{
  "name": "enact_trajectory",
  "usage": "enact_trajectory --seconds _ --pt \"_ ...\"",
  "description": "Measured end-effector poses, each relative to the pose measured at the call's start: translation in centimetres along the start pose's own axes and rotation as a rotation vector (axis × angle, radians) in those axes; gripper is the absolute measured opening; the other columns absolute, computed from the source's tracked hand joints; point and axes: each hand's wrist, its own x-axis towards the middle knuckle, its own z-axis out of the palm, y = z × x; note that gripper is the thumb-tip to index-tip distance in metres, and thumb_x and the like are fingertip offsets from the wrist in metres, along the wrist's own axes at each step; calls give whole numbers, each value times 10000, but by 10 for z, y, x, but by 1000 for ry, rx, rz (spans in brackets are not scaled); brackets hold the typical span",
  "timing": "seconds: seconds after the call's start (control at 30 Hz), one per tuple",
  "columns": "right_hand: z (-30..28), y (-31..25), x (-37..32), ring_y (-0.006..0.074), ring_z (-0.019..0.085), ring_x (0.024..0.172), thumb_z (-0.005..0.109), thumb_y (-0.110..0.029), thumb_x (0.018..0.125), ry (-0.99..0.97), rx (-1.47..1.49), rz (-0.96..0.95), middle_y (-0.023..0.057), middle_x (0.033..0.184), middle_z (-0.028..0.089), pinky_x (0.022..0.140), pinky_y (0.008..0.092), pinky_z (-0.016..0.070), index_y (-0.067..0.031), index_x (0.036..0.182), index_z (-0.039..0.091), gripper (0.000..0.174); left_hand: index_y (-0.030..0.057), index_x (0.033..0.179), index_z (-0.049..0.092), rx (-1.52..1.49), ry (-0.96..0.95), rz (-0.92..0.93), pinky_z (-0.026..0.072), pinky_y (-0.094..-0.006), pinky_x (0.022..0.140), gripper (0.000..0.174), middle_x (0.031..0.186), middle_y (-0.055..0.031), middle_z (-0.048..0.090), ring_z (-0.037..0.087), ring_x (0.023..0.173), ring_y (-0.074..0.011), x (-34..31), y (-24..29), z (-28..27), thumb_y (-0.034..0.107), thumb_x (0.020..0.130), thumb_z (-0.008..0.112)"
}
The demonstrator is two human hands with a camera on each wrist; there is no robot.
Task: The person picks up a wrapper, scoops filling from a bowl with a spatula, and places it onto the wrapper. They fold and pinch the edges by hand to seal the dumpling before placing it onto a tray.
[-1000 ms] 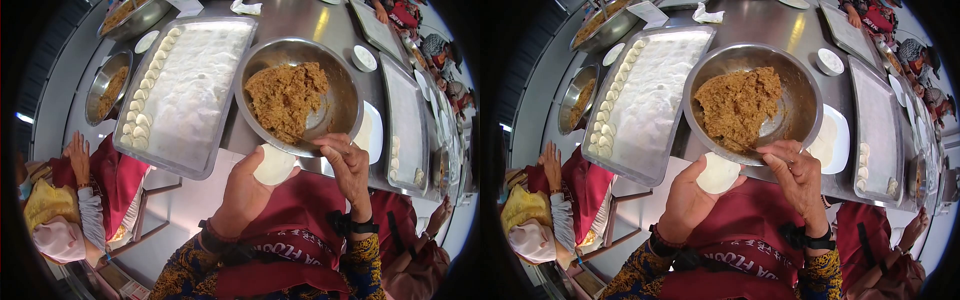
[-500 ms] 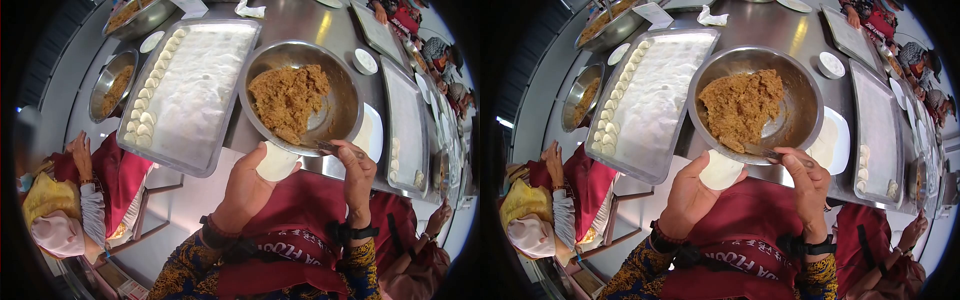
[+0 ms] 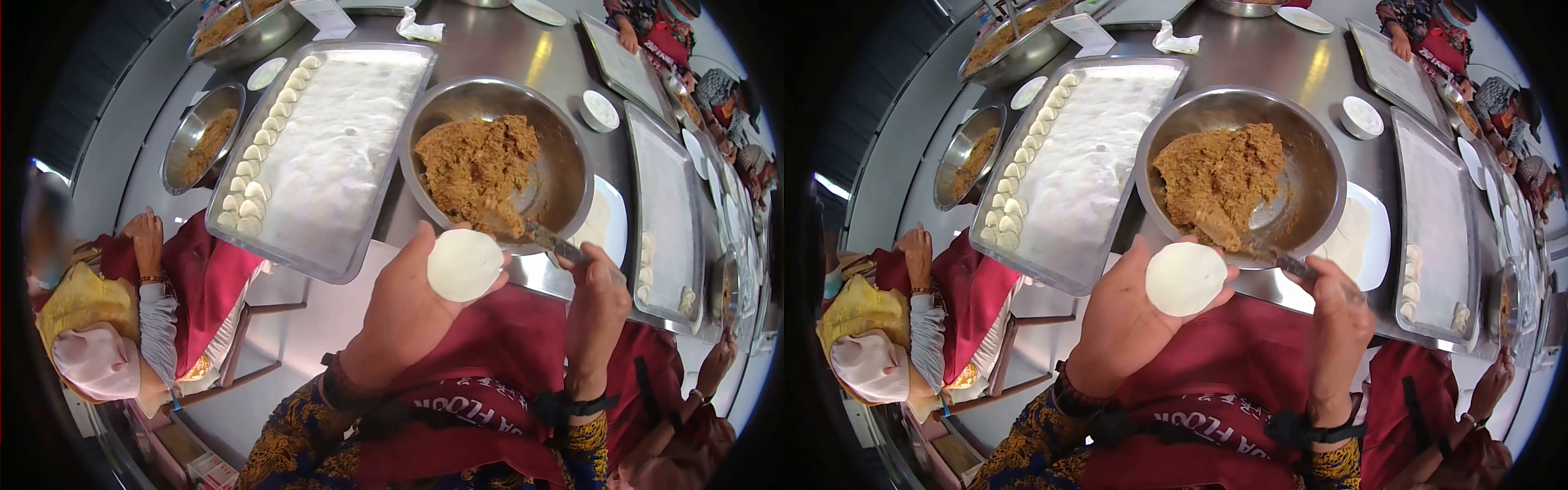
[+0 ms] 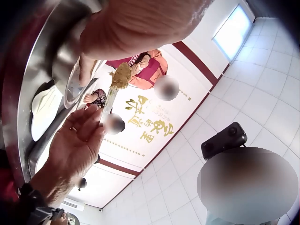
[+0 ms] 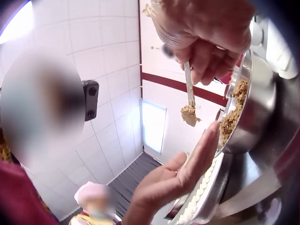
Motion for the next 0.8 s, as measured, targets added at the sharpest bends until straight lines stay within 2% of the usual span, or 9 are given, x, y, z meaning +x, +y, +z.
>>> enact_trajectory --seconds 0.07,0.13,0.27,0.4,0.53,0.6,0.63,0.7,0.8 --pt "-1 -4 -11 245 670 977 603 -204 957 11 -124 -30 136 1054 696 925 366 498 83 1079 663 317 -28 1371 356 -3 7 18 388 -533 1088 505 1330 -220 504 497 1255 -375 3 -3 9 363 1078 230" --pt "-1 -5 -17 269 674 981 629 -202 921 -200 -357 -360 177 1061 698 885 371 510 39 1026 688 269 -17 1378 351 -10 13 32 393 -528 1086 508 1341 -211 496 498 1254 -367 5 -6 15 371 1079 218" --pt "-6 -5 -25 269 671 1018 738 -169 823 -400 -757 -802 90 1054 712 816 363 526 -94 967 714 164 -22 1390 341 9 6 73 371 -526 1097 550 1372 -228 467 481 1265 -389 6 -11 17 405 1072 203" --pt "-4 6 -37 260 660 1074 766 -167 794 -428 -874 -930 52 1101 702 786 383 541 -123 987 711 205 -43 1391 336 42 63 106 337 -548 1123 592 1384 -261 454 453 1290 -433 6 -14 19 431 1065 200" --pt "-11 -4 -37 264 666 1064 748 -204 829 -491 -867 -875 67 1068 712 796 380 538 -114 975 716 174 -55 1392 325 2 98 88 338 -545 1122 592 1369 -264 461 452 1288 -435 7 -15 16 424 1067 203" --pt "-20 -10 -36 276 671 1052 739 -226 839 -476 -731 -764 81 1041 720 810 388 530 -100 956 718 173 -66 1396 312 841 49 245 344 -538 1119 596 1368 -264 462 446 1293 -437 5 -12 13 421 1067 211" --pt "-23 -12 -36 288 676 1039 730 -247 849 -461 -594 -654 94 1013 728 825 396 521 -86 938 719 184 -66 1396 312 843 49 247 344 -538 1119 596 1368 -264 462 446 1293 -437 6 -11 14 421 1067 211" --pt "-25 -12 -36 303 678 1030 722 -260 852 -364 -436 -560 111 993 731 840 405 510 -70 923 716 203 -75 1393 316 46 79 127 351 -529 1114 589 1367 -261 466 454 1286 -436 7 -10 18 406 1071 210" --pt "-22 -8 -34 333 677 1027 708 -264 854 -228 -253 -465 148 977 734 873 424 484 -42 921 709 231 -70 1380 342 62 63 127 360 -518 1106 581 1357 -259 476 466 1277 -426 8 -13 21 404 1072 208"
